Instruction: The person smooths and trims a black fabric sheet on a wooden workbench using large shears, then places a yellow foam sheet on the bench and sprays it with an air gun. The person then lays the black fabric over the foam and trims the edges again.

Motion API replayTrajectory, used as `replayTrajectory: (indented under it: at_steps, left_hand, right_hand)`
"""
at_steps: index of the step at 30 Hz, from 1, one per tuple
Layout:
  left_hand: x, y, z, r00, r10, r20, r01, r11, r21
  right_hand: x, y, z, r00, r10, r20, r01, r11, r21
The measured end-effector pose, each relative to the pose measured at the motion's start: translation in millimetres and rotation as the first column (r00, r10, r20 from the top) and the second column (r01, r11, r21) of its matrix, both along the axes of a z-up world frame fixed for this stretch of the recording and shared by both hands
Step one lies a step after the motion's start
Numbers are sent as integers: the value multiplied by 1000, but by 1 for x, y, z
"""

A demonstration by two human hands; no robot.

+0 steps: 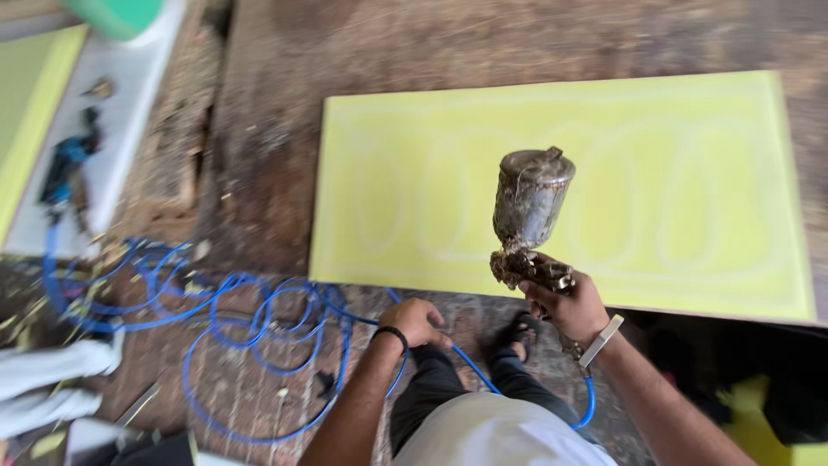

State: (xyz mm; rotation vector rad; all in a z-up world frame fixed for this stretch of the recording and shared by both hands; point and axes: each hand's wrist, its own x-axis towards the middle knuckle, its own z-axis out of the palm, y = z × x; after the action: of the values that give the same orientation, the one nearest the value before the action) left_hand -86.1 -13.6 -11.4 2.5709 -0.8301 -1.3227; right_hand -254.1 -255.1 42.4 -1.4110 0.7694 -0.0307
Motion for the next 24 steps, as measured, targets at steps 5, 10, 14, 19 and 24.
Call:
replayTrajectory:
  at_steps: [5,10,14,19,24]
  left_hand:
    - [24,71,10,987,158,9,-158,987,41]
    - [47,103,3,963,270,13,-269,963,-20]
    - [52,78,-13,970,202,-136,-224,958,-177]
    - [43,21,-16,948,29,-316,-87,982,-169]
    - [31,-11,-11,881,-109,-460,-56,942,-331]
  right_hand:
    - [76,63,19,996,15,89,-23,996,86]
    - [88,59,7,986,-129,109,127,992,24]
    - [32,-2,-20,939,-340,61,345,916,-207]
    - [-71,-68,-10,751,-660,-22,549,643,-535]
    - [-117,-103,16,628,-729,273,707,386,-593]
